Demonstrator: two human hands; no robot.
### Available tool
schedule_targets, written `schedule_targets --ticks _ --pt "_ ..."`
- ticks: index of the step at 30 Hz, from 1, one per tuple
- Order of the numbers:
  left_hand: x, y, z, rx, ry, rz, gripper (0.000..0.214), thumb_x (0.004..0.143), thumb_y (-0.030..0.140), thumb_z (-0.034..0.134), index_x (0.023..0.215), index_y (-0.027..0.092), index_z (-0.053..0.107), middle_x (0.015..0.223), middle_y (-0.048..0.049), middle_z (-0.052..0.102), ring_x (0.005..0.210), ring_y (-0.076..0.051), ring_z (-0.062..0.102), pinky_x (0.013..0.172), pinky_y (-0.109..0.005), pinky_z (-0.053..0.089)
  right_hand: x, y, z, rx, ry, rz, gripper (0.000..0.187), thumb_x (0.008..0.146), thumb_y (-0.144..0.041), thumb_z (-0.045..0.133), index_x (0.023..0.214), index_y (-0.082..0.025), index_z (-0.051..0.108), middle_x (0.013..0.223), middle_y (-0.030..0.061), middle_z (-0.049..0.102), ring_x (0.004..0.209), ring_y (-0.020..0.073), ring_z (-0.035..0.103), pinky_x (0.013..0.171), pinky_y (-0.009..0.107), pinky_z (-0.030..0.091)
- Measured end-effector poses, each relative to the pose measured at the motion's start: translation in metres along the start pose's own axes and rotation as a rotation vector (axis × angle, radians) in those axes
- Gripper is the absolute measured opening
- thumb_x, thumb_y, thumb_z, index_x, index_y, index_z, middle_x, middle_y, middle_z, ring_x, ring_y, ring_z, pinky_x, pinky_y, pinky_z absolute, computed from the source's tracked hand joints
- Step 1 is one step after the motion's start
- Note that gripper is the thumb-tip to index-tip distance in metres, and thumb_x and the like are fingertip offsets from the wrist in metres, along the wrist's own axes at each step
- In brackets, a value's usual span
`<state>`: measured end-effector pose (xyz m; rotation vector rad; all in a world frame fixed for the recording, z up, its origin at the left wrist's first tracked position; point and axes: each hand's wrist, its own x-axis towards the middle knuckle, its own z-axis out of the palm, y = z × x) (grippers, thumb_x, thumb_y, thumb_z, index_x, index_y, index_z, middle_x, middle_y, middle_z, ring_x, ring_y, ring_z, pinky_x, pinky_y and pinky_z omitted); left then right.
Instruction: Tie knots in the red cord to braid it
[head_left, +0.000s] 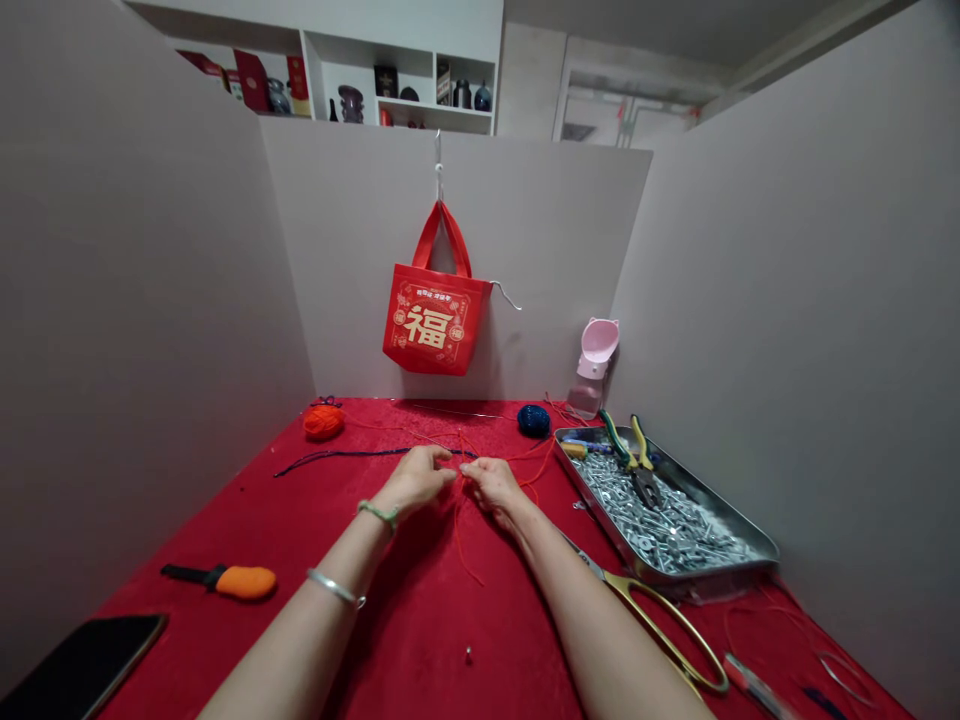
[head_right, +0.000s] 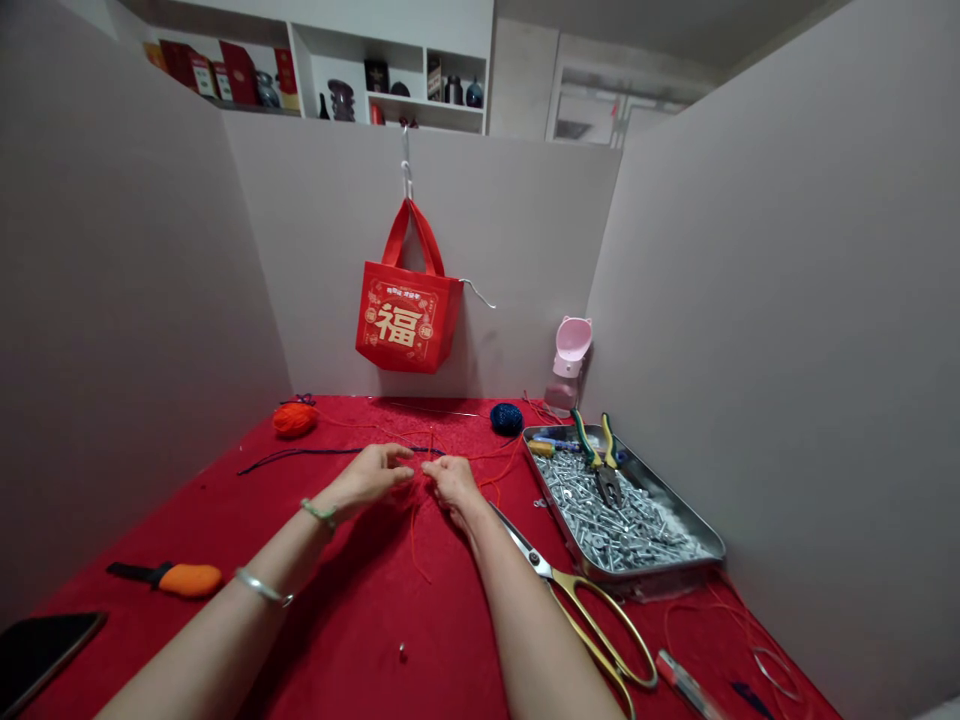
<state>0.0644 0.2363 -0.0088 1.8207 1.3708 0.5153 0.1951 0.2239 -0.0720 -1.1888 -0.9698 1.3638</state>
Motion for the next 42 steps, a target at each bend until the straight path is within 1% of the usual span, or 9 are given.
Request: schedule_targets --ticks 5,12,16,20,22,26,36,40,42 --pt "0.024 -0.012 0.024 -0.33 -0.028 -0.114 0.057 0.063 0.009 0.057 0.117 0.006 0.037 0.053 0.0033 0.05 0.044 -0.008 0.044 0.044 -0.02 0.039 0.001 -0.001 -0.001 0.014 0.012 0.019 0.021 0.067 -0.031 0.052 0.061 -0.017 0.038 0.031 -0.0088 0.028 0.027 0.0038 0.02 0.032 0.018 0.008" --pt "0.021 -0.009 0.018 -0.487 -0.07 -0.185 0.047 0.061 -0.001 0.047 0.106 0.007 0.039 0.055 -0.0011 0.055 0.045 -0.011 0.051 0.044 -0.023 0.043 -0.002 -0.005 0.003 -0.043 0.043 0.011 0.02 0.067 -0.03 0.053 0.061 -0.015 0.041 0.033 -0.0077 0.033 0.029 0.0031 0.021 0.034 0.018 0.011" --pt "0.025 -0.019 0.017 -0.581 -0.127 -0.227 0.028 0.059 0.001 0.044 0.087 0.007 0.047 0.059 -0.0049 0.056 0.051 -0.013 0.056 0.048 -0.023 0.044 -0.001 0.0 0.004 -0.166 0.042 -0.042 0.015 0.065 -0.025 0.052 0.061 -0.013 0.045 0.038 -0.0064 0.039 0.033 0.0028 0.025 0.037 0.018 0.016" --pt "0.028 -0.025 0.023 -0.577 -0.166 -0.186 0.01 0.059 0.007 0.038 0.056 0.008 0.048 0.045 0.0 0.043 0.035 -0.004 0.036 0.034 -0.015 0.024 0.004 0.007 0.001 -0.264 0.014 -0.086 0.012 0.063 -0.022 0.051 0.059 -0.012 0.046 0.043 -0.0053 0.041 0.038 0.0035 0.029 0.04 0.018 0.018" --pt "0.028 -0.023 0.027 -0.606 -0.118 -0.224 0.012 0.059 0.011 0.037 0.055 0.009 0.048 0.042 0.0041 0.034 0.032 -0.001 0.022 0.033 -0.015 0.012 0.005 0.008 -0.002 -0.309 0.026 -0.107 0.012 0.063 -0.022 0.051 0.058 -0.013 0.045 0.043 -0.0056 0.038 0.039 0.0041 0.028 0.04 0.018 0.018" --pt "0.026 -0.016 0.033 -0.667 -0.024 -0.284 0.012 0.062 0.023 0.044 0.06 0.012 0.048 0.041 0.008 0.024 0.033 -0.002 0.015 0.036 -0.017 0.006 0.004 0.005 -0.009 -0.402 0.055 -0.129 0.012 0.062 -0.02 0.051 0.056 -0.013 0.044 0.045 -0.0049 0.038 0.042 0.0048 0.028 0.042 0.018 0.02" --pt "0.02 -0.017 0.036 -0.698 -0.006 -0.256 0.013 0.059 0.024 0.054 0.064 0.013 0.049 0.038 0.0075 0.032 0.032 -0.003 0.021 0.036 -0.018 0.006 -0.009 -0.017 -0.014 -0.885 0.065 -0.298 0.019 0.072 -0.025 0.048 0.059 -0.013 0.055 0.056 0.0026 0.051 0.053 0.0092 0.041 0.05 0.02 0.024" --pt "0.022 -0.022 0.035 -0.722 -0.072 -0.237 0.017 0.061 0.026 0.054 0.07 0.013 0.05 0.049 0.0047 0.046 0.033 -0.002 0.026 0.035 -0.016 0.009 -0.029 -0.045 -0.004 -1.259 0.119 -0.239 0.024 0.075 -0.029 0.045 0.07 -0.013 0.062 0.07 0.0133 0.059 0.062 0.0178 0.051 0.052 0.025 0.027" --pt "0.025 -0.025 0.036 -0.737 -0.092 -0.237 0.014 0.062 0.025 0.054 0.069 0.013 0.049 0.049 0.0052 0.045 0.032 -0.002 0.025 0.034 -0.016 0.011 -0.039 -0.051 0.007 -1.38 0.057 -0.216 0.021 0.074 -0.024 0.047 0.077 -0.012 0.064 0.076 0.0174 0.06 0.067 0.0225 0.055 0.054 0.027 0.031"
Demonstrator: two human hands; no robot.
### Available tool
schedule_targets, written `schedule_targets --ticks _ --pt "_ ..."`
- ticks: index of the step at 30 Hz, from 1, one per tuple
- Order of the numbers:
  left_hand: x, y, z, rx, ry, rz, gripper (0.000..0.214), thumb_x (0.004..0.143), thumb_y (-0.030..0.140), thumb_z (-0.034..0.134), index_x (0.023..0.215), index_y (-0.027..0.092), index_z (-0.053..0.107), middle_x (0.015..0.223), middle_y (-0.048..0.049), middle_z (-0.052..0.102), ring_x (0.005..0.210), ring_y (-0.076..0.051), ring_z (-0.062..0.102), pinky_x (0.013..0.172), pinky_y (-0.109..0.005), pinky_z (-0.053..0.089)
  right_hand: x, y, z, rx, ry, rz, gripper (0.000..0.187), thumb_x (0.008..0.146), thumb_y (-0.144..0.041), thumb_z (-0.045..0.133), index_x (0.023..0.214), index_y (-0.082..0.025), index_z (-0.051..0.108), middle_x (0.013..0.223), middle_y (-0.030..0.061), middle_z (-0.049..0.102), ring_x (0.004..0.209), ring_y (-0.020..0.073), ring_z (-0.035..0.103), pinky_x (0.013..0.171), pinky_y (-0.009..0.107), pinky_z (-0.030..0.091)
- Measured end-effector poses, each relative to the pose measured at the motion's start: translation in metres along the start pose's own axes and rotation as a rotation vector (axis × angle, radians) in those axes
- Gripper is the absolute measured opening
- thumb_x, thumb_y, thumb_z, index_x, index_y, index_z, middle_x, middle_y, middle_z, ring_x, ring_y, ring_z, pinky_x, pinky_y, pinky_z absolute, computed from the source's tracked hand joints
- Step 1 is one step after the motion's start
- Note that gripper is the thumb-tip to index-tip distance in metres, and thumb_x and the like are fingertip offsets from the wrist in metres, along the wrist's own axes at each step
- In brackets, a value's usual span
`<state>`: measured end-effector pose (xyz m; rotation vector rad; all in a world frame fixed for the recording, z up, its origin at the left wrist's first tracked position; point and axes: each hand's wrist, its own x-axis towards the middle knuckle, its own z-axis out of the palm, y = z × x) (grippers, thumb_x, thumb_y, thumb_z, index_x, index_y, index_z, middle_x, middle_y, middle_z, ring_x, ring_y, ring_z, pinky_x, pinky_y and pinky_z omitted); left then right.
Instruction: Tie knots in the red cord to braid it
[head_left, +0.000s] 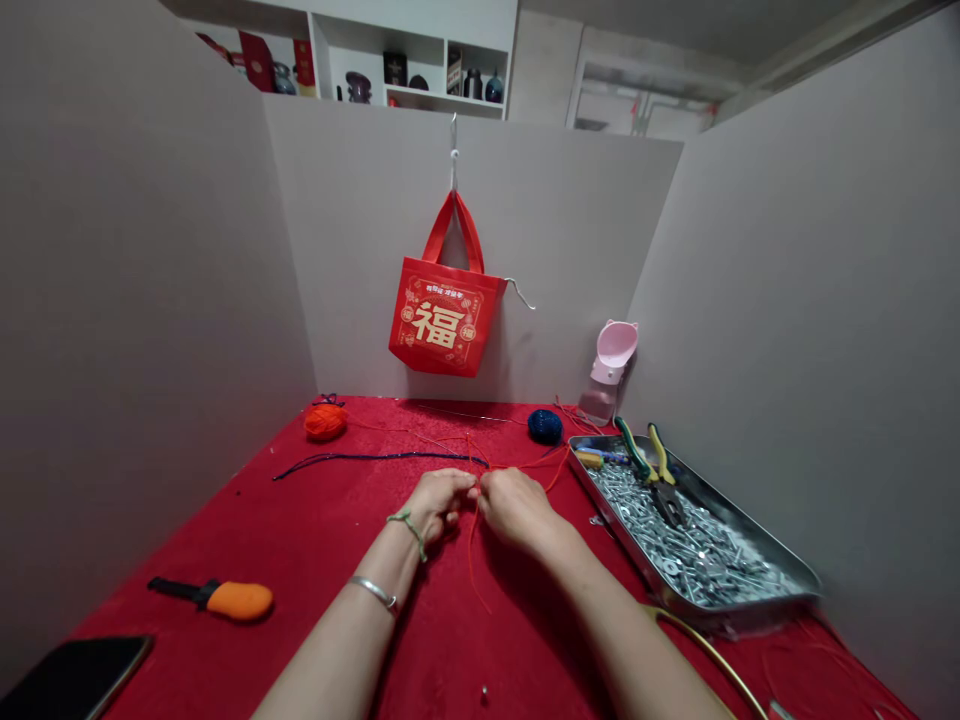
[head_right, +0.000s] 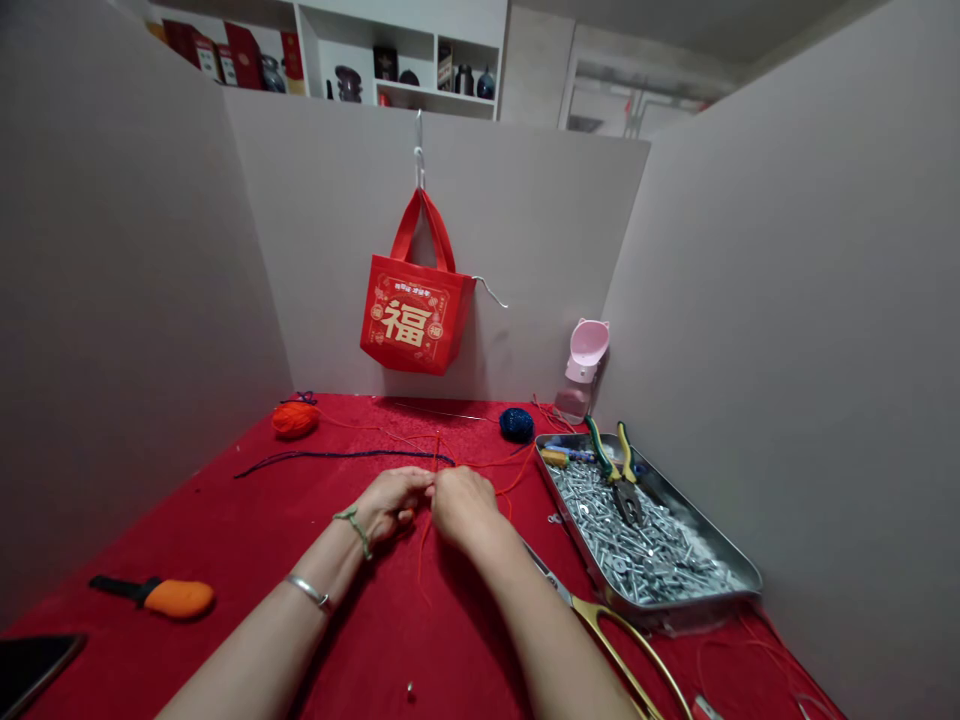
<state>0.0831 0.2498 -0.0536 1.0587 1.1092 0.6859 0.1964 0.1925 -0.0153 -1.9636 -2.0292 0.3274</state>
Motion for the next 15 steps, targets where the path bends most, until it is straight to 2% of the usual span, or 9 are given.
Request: schedule_targets --ticks 4,6,8,9,10,11,12,14,15 --pt "0.003 -0.001 -0.001 -0.058 -0.008 -0.008 0.011 0.063 0.021 0.054 0.065 0.014 0.045 0.045 0.0061 0.042 0.032 -0.002 0.026 0.035 -0.017 0.014 -0.022 -0.035 -0.004 -0.114 -0.157 -0.146 0.026 0.068 -0.008 0.047 0.087 -0.01 0.064 0.083 0.0187 0.061 0.07 0.0241 0.057 0.055 0.028 0.034" --pt "0.002 0.0 0.0 -0.045 -0.004 -0.012 0.012 0.065 0.022 0.054 0.066 0.014 0.045 0.044 0.0061 0.042 0.032 -0.002 0.026 0.035 -0.017 0.012 -0.035 -0.05 -0.014 -0.103 -0.3 -0.293 0.02 0.067 -0.009 0.05 0.081 -0.01 0.064 0.079 0.0157 0.062 0.067 0.022 0.056 0.052 0.025 0.034" --pt "0.0 0.001 0.0 -0.026 0.009 -0.015 0.012 0.069 0.024 0.053 0.069 0.014 0.046 0.041 0.0075 0.037 0.031 -0.002 0.022 0.036 -0.017 0.009 -0.042 -0.056 -0.028 0.092 -0.549 -0.493 0.008 0.069 -0.018 0.055 0.066 -0.014 0.061 0.067 0.0075 0.061 0.058 0.0156 0.052 0.048 0.022 0.034" --pt "0.0 0.001 0.001 -0.028 0.01 -0.008 0.01 0.07 0.022 0.052 0.069 0.014 0.046 0.041 0.0076 0.036 0.031 -0.002 0.022 0.036 -0.017 0.009 -0.042 -0.054 -0.034 0.258 -0.684 -0.546 0.012 0.07 -0.023 0.056 0.064 -0.015 0.059 0.064 0.0037 0.06 0.054 0.0122 0.05 0.047 0.019 0.034" --pt "-0.001 0.001 0.001 -0.037 0.012 0.007 0.008 0.071 0.02 0.051 0.069 0.014 0.046 0.042 0.0072 0.036 0.032 -0.002 0.024 0.036 -0.017 0.012 -0.039 -0.05 -0.037 0.428 -0.736 -0.557 0.013 0.071 -0.025 0.055 0.063 -0.015 0.058 0.064 0.0018 0.059 0.054 0.0101 0.05 0.047 0.018 0.035" --pt "-0.001 0.001 0.001 -0.044 0.017 0.026 0.006 0.071 0.017 0.05 0.068 0.014 0.045 0.042 0.0068 0.037 0.032 -0.002 0.026 0.036 -0.017 0.014 -0.033 -0.043 -0.038 0.579 -0.69 -0.53 0.012 0.07 -0.024 0.055 0.064 -0.014 0.058 0.065 0.0013 0.059 0.055 0.0091 0.05 0.049 0.017 0.037" --pt "-0.001 0.0 0.002 -0.048 0.026 0.041 0.006 0.071 0.014 0.049 0.067 0.013 0.045 0.043 0.0065 0.037 0.033 -0.002 0.026 0.036 -0.017 0.015 -0.024 -0.035 -0.035 0.712 -0.516 -0.45 0.008 0.069 -0.02 0.054 0.065 -0.014 0.058 0.067 0.0016 0.059 0.057 0.0087 0.051 0.052 0.016 0.038" --pt "0.0 -0.001 0.002 -0.033 0.048 0.042 0.005 0.071 0.015 0.049 0.066 0.014 0.046 0.041 0.0068 0.036 0.031 -0.002 0.024 0.034 -0.018 0.012 -0.003 -0.016 -0.021 0.875 -0.1 -0.058 0.008 0.069 -0.017 0.05 0.064 -0.012 0.054 0.057 0.002 0.055 0.05 0.0081 0.049 0.047 0.017 0.036" --pt "0.0 -0.001 0.003 -0.016 0.059 0.035 0.006 0.072 0.017 0.049 0.067 0.014 0.047 0.04 0.0073 0.035 0.029 -0.002 0.021 0.034 -0.018 0.01 0.007 -0.007 -0.012 0.904 -0.022 0.119 0.009 0.07 -0.02 0.049 0.065 -0.012 0.051 0.05 0.0011 0.051 0.042 0.0082 0.045 0.041 0.018 0.034"
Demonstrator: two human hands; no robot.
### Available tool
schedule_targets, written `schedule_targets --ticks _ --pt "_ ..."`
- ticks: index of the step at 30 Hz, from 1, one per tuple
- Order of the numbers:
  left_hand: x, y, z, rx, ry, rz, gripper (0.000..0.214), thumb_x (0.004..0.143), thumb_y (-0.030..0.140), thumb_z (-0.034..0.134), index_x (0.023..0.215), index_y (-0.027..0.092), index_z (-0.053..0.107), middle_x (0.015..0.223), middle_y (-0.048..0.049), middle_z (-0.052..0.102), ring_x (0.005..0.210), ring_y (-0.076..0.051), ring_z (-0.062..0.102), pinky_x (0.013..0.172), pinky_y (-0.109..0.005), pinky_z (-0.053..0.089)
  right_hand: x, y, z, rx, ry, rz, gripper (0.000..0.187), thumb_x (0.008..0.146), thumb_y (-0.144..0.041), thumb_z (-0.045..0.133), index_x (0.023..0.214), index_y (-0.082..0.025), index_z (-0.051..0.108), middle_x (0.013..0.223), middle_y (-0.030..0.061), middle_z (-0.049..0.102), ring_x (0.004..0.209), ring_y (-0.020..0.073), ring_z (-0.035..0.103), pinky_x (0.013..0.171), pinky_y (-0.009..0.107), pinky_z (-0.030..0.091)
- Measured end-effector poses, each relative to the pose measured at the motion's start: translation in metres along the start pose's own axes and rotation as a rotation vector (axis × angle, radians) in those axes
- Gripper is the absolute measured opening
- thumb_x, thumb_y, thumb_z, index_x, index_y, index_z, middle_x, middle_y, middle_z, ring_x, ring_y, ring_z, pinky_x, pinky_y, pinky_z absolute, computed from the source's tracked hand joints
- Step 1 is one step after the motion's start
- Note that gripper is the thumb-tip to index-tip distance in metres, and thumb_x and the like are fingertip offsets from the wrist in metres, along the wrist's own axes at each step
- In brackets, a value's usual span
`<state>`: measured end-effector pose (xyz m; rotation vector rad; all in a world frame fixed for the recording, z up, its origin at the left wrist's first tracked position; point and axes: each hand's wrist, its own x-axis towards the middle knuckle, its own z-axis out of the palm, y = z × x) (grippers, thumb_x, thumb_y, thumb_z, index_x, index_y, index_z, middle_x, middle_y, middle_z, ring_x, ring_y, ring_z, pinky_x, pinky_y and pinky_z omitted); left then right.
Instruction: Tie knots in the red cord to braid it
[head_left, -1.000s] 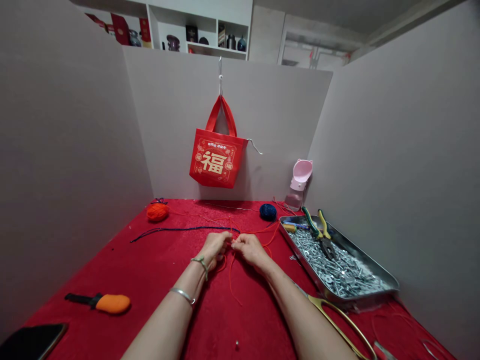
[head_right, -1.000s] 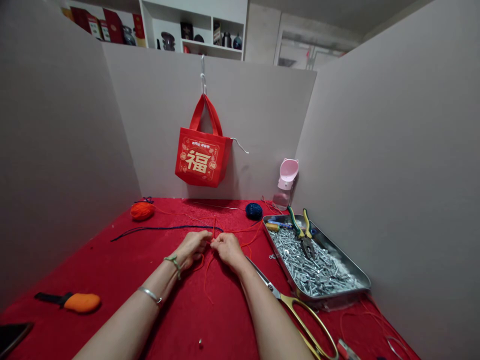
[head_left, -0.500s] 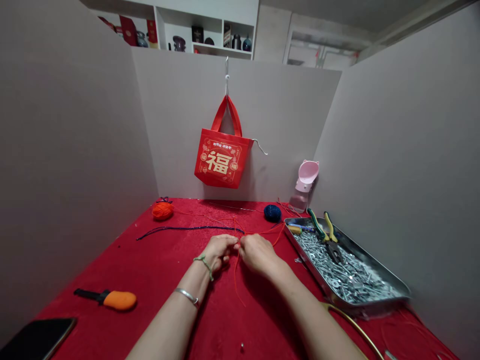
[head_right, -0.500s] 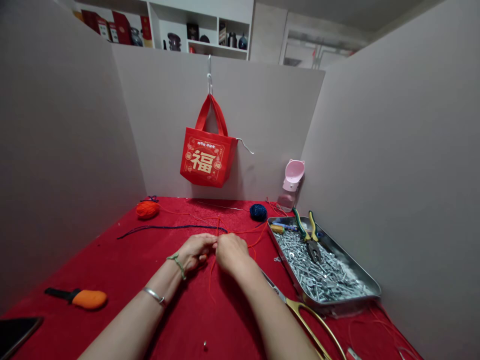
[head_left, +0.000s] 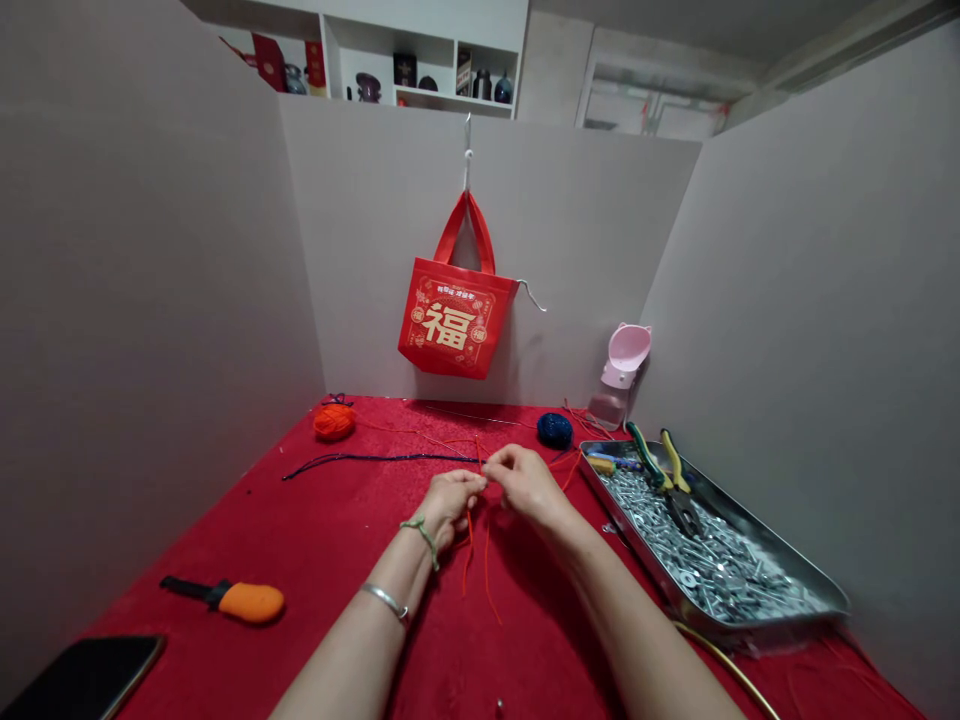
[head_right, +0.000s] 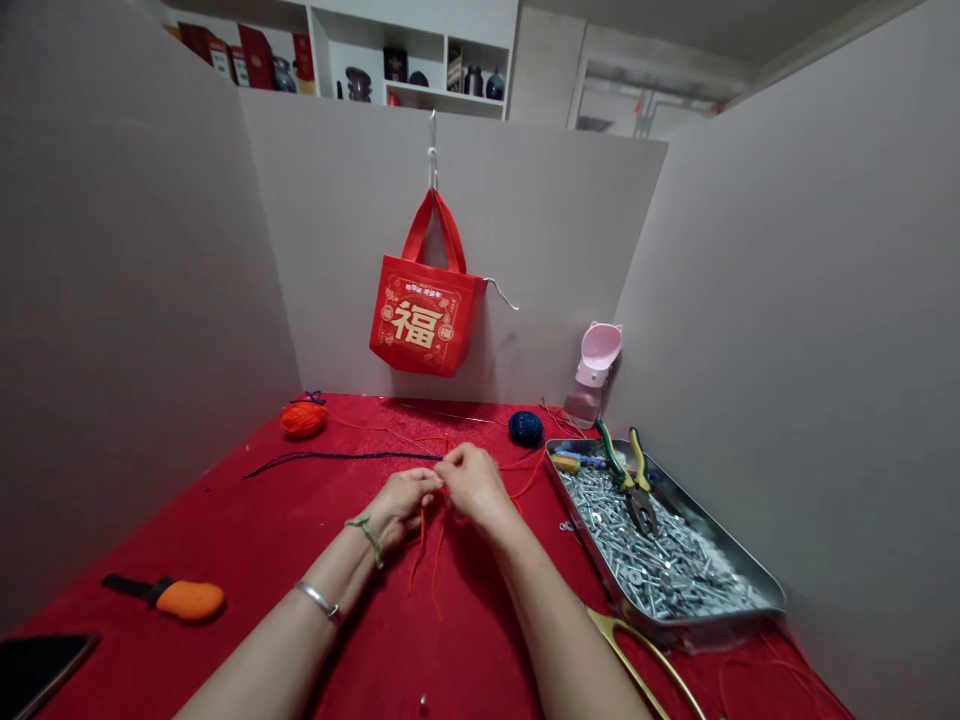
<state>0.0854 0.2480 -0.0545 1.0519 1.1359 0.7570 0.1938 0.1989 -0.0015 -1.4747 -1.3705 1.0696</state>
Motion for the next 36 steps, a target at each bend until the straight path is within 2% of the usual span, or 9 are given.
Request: schedule_targets --ticks 2,7,10,15,21,26,29,32,36 --pt "-0.001 0.0 0.002 0.036 0.017 -0.013 0.007 0.073 0.02 0.049 0.068 0.015 0.048 0.038 0.0078 0.034 0.027 -0.003 0.018 0.033 -0.018 0.007 0.017 0.021 0.003 0.113 0.054 0.173 0.011 0.071 -0.023 0.048 0.066 -0.013 0.047 0.044 -0.0008 0.046 0.034 0.008 0.04 0.034 0.018 0.029" --pt "-0.005 0.004 0.006 0.07 0.066 -0.018 0.004 0.07 0.013 0.047 0.066 0.014 0.049 0.035 0.0074 0.035 0.025 -0.003 0.025 0.032 -0.017 0.011 0.023 0.037 0.013 0.457 -0.186 0.291 0.008 0.069 -0.019 0.049 0.073 -0.012 0.046 0.055 0.0004 0.051 0.044 0.0098 0.052 0.038 0.018 0.038" --pt "-0.006 0.006 0.006 0.092 0.071 -0.014 0.006 0.07 0.011 0.046 0.065 0.014 0.048 0.035 0.0072 0.035 0.025 -0.003 0.024 0.031 -0.016 0.011 0.023 0.037 0.015 0.388 -0.133 0.264 0.01 0.07 -0.02 0.047 0.069 -0.01 0.048 0.054 0.0015 0.051 0.041 0.008 0.048 0.038 0.018 0.038" --pt "-0.005 0.004 0.004 0.105 0.078 0.008 0.009 0.07 0.014 0.047 0.061 0.014 0.047 0.035 0.0074 0.034 0.026 -0.003 0.02 0.03 -0.017 0.009 0.03 0.051 0.019 0.151 0.045 0.141 0.012 0.069 -0.02 0.043 0.064 -0.011 0.05 0.04 -0.0038 0.038 0.032 0.0042 0.03 0.035 0.016 0.02" --pt "-0.009 -0.004 0.0 0.119 0.091 0.047 0.01 0.068 0.014 0.044 0.059 0.014 0.048 0.037 0.0068 0.036 0.026 -0.003 0.02 0.03 -0.017 0.011 0.035 0.067 0.026 0.062 0.077 0.103 0.015 0.068 -0.022 0.041 0.063 -0.012 0.051 0.044 -0.0023 0.042 0.039 0.0053 0.033 0.04 0.018 0.02" --pt "-0.007 -0.014 0.001 0.205 0.219 0.178 0.008 0.065 0.016 0.048 0.058 0.013 0.049 0.038 0.0046 0.041 0.03 -0.004 0.031 0.032 -0.017 0.018 0.034 0.069 0.027 0.029 0.109 0.127 0.012 0.068 -0.024 0.044 0.063 -0.013 0.047 0.041 -0.003 0.041 0.036 0.005 0.032 0.04 0.018 0.018" --pt "-0.002 -0.017 -0.002 0.214 0.169 0.303 0.007 0.062 0.018 0.051 0.059 0.013 0.048 0.039 0.0046 0.042 0.034 -0.005 0.034 0.036 -0.016 0.023 0.031 0.065 0.025 0.104 0.097 0.174 0.013 0.068 -0.026 0.043 0.061 -0.015 0.043 0.038 -0.0048 0.036 0.032 0.0051 0.029 0.036 0.018 0.016" --pt "-0.001 -0.016 -0.006 0.242 0.093 0.344 0.009 0.062 0.021 0.052 0.062 0.013 0.049 0.041 0.0046 0.043 0.037 -0.006 0.036 0.038 -0.017 0.025 0.028 0.058 0.023 0.267 0.052 0.224 0.012 0.066 -0.023 0.043 0.058 -0.016 0.038 0.037 -0.007 0.03 0.029 0.0045 0.025 0.033 0.018 0.012" --pt "-0.013 -0.011 -0.007 0.571 -0.004 0.457 0.011 0.066 0.018 0.049 0.067 0.011 0.057 0.056 -0.0007 0.056 0.052 -0.009 0.048 0.051 -0.018 0.036 0.025 0.052 0.022 0.448 0.02 0.265 0.015 0.061 -0.021 0.049 0.056 -0.016 0.037 0.037 -0.0081 0.027 0.028 0.0027 0.02 0.031 0.017 0.01"
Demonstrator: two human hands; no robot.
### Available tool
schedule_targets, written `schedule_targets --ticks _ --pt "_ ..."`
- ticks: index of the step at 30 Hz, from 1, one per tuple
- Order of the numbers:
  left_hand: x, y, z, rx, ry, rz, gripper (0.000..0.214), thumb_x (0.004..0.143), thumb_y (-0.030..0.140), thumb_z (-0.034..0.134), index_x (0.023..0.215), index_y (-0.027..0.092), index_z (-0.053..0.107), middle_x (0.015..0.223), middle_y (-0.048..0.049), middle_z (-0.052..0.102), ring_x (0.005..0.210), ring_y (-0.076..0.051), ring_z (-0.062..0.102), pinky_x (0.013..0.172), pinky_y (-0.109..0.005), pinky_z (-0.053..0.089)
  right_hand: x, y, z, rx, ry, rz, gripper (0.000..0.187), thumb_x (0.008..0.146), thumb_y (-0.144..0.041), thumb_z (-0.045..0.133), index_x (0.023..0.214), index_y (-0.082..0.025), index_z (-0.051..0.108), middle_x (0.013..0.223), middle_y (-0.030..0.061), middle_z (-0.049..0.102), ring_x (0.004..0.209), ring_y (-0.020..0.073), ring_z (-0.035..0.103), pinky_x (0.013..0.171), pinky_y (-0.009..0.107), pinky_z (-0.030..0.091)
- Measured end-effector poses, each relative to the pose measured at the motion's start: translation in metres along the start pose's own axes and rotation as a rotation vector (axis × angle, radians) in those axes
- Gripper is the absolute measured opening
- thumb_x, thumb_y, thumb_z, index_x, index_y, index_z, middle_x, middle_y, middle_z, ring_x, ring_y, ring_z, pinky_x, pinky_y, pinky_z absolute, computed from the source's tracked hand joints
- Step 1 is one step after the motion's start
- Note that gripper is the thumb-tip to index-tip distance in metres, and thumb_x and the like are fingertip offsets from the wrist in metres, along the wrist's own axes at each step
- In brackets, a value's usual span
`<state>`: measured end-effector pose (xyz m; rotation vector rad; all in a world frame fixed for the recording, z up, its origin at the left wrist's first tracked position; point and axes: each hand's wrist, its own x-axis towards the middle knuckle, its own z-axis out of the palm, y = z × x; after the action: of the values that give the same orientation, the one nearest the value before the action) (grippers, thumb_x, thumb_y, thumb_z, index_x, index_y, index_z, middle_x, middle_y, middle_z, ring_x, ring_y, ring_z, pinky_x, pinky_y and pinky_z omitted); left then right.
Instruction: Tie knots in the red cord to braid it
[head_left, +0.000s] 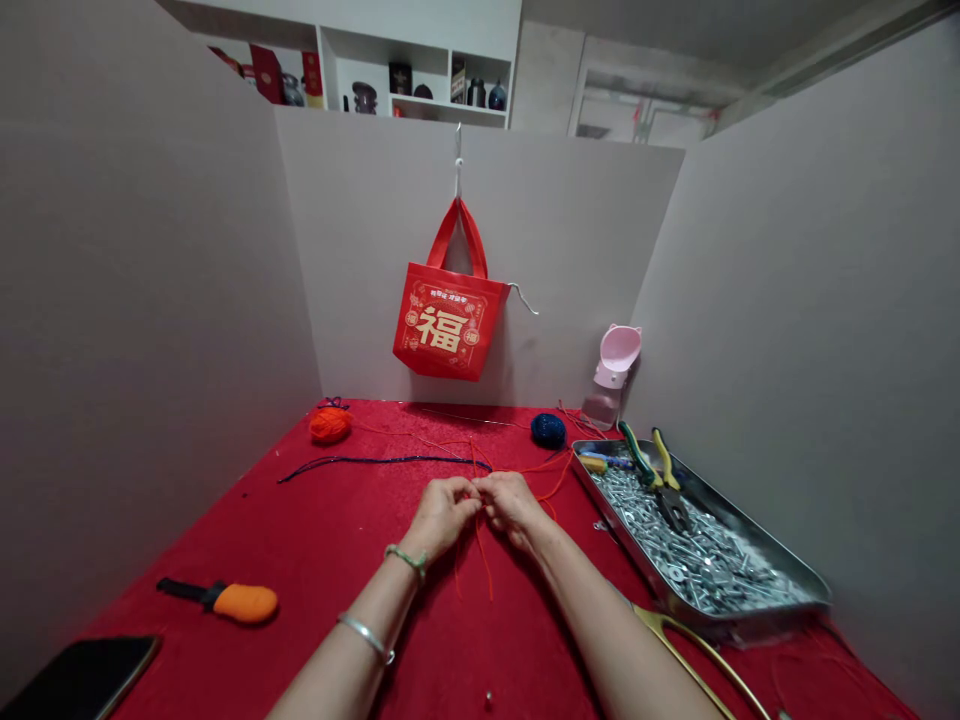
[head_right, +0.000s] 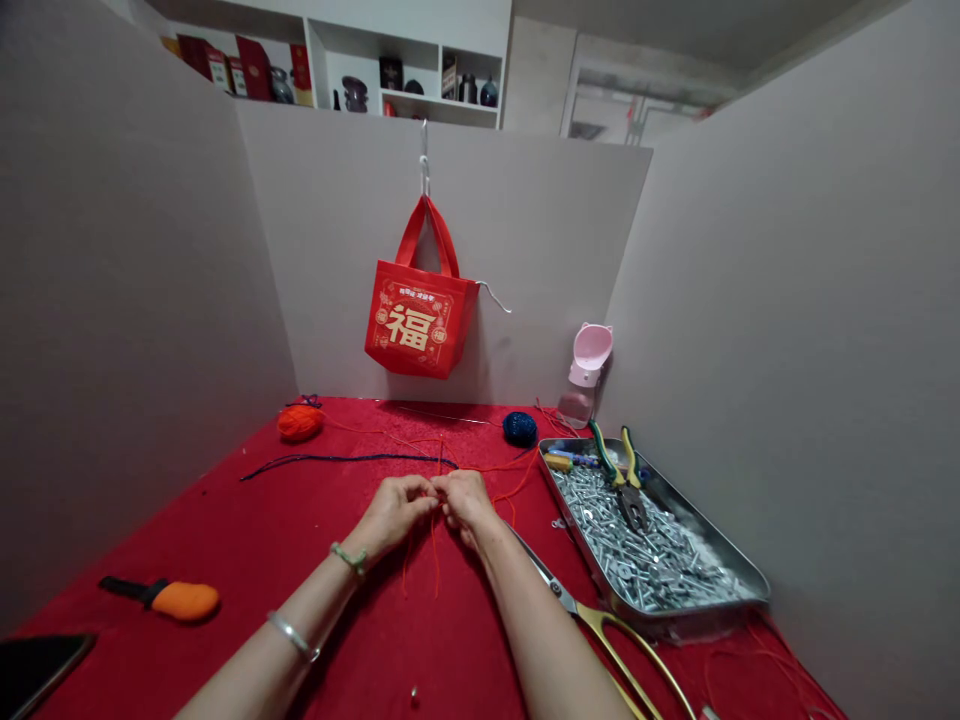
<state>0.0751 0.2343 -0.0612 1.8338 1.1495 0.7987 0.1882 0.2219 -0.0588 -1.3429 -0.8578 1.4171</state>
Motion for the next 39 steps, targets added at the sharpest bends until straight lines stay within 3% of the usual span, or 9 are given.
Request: schedule_targets --ticks 4,8,9,12,17,24,30,35,39 --pt "-0.016 0.024 -0.012 0.542 -0.145 0.079 0.023 0.071 0.015 0.044 0.075 0.016 0.067 0.074 -0.0059 0.065 0.072 -0.015 0.057 0.067 -0.023 0.039 0.0 0.0 -0.001 0.064 0.039 0.059 0.018 0.058 -0.017 0.05 0.053 -0.016 0.033 0.036 -0.0082 0.026 0.028 0.0025 0.019 0.031 0.017 0.01" --pt "-0.003 0.048 -0.048 0.547 -0.611 0.08 0.026 0.072 0.023 0.049 0.091 0.023 0.066 0.078 -0.0009 0.066 0.072 -0.014 0.058 0.06 -0.018 0.04 0.0 0.001 -0.005 0.031 0.052 0.025 0.014 0.058 -0.015 0.048 0.052 -0.015 0.036 0.035 -0.0079 0.026 0.028 0.0029 0.019 0.03 0.017 0.01" --pt "0.007 0.05 -0.058 0.618 -0.534 0.066 0.026 0.073 0.022 0.048 0.093 0.022 0.065 0.08 -0.0018 0.066 0.074 -0.014 0.059 0.061 -0.018 0.041 0.0 0.001 -0.006 0.003 0.042 0.011 0.013 0.058 -0.015 0.048 0.052 -0.015 0.037 0.035 -0.0075 0.027 0.028 0.003 0.019 0.03 0.017 0.01" --pt "0.047 0.04 -0.073 1.163 0.006 0.1 0.027 0.078 0.013 0.038 0.088 0.012 0.064 0.085 -0.0134 0.062 0.082 -0.022 0.058 0.067 -0.028 0.043 0.001 0.001 -0.007 -0.058 0.015 -0.011 0.011 0.058 -0.015 0.048 0.052 -0.014 0.039 0.035 -0.006 0.032 0.028 0.0033 0.021 0.03 0.018 0.009" --pt "0.097 0.001 -0.059 1.381 -0.249 0.361 0.027 0.08 0.01 0.035 0.087 0.011 0.06 0.084 -0.0146 0.06 0.08 -0.024 0.058 0.065 -0.033 0.045 0.003 0.0 -0.006 -0.068 0.002 0.002 0.011 0.059 -0.015 0.048 0.052 -0.014 0.039 0.034 -0.0065 0.03 0.027 0.0034 0.02 0.03 0.018 0.009" --pt "0.117 -0.022 -0.05 1.455 -0.451 0.538 0.025 0.079 0.01 0.036 0.087 0.006 0.059 0.084 -0.0185 0.059 0.077 -0.025 0.058 0.062 -0.033 0.044 0.007 -0.003 -0.004 -0.149 0.032 -0.008 0.012 0.061 -0.012 0.048 0.051 -0.013 0.04 0.032 -0.0069 0.031 0.028 0.0026 0.021 0.034 0.019 0.01" --pt "0.121 -0.02 -0.069 1.47 -0.401 0.566 0.025 0.08 0.01 0.034 0.089 0.009 0.057 0.085 -0.0162 0.056 0.074 -0.021 0.056 0.058 -0.028 0.04 0.006 -0.004 -0.004 -0.142 0.043 -0.018 0.013 0.062 -0.012 0.047 0.052 -0.013 0.039 0.032 -0.0071 0.031 0.028 0.0026 0.022 0.035 0.018 0.012" --pt "0.113 -0.007 -0.108 1.425 -0.182 0.351 0.023 0.084 0.016 0.029 0.09 0.015 0.052 0.079 -0.0092 0.058 0.07 -0.017 0.054 0.055 -0.024 0.035 0.005 -0.004 -0.006 -0.136 0.027 0.001 0.011 0.062 -0.013 0.046 0.053 -0.014 0.039 0.033 -0.0067 0.031 0.028 0.0035 0.021 0.033 0.019 0.01" --pt "0.103 0.001 -0.117 1.408 -0.074 0.297 0.026 0.086 0.014 0.024 0.101 0.014 0.045 0.083 -0.0096 0.057 0.069 -0.016 0.054 0.057 -0.023 0.035 0.005 -0.002 -0.006 -0.118 0.018 -0.01 0.01 0.062 -0.015 0.046 0.054 -0.014 0.039 0.035 -0.0058 0.035 0.028 0.0035 0.021 0.032 0.019 0.009"
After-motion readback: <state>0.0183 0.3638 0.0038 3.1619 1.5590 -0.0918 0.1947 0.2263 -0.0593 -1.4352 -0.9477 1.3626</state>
